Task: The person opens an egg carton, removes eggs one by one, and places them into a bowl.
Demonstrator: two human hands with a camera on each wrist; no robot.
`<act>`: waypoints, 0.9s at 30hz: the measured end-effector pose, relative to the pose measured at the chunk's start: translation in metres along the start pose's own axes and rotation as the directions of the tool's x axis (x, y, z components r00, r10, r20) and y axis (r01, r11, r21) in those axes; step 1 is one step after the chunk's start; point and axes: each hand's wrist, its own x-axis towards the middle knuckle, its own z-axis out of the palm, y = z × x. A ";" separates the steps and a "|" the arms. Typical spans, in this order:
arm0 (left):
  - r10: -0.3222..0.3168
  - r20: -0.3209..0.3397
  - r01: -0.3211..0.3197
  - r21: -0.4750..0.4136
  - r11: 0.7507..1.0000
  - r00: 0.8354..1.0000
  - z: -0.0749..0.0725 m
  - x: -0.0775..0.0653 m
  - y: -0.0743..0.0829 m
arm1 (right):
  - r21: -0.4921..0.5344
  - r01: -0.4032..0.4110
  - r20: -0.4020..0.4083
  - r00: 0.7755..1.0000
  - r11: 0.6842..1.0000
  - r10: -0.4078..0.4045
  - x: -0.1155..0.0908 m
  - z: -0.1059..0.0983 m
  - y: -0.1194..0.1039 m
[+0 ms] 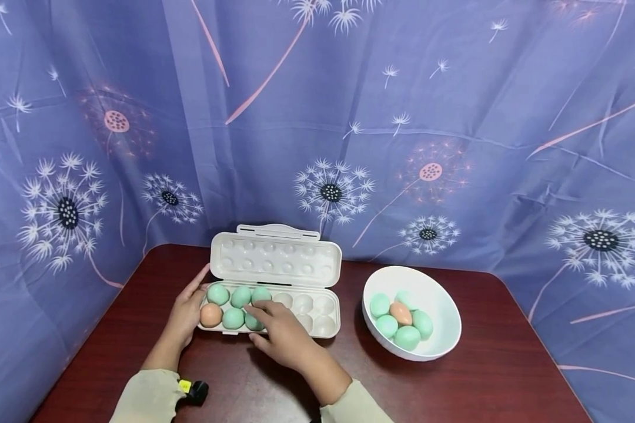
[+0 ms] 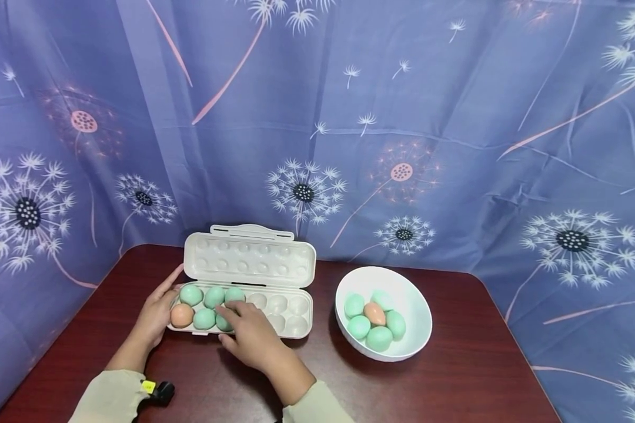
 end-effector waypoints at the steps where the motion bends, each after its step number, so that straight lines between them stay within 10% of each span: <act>1: 0.001 -0.001 -0.001 0.000 1.000 1.000 0.000 0.000 0.000 | 0.001 -0.002 0.008 1.000 1.000 0.002 0.000 0.001 0.000; 27: -0.011 0.012 0.011 -0.020 1.000 1.000 0.000 -0.002 0.003 | 0.176 -0.145 0.006 0.989 0.974 0.146 0.001 0.012 0.006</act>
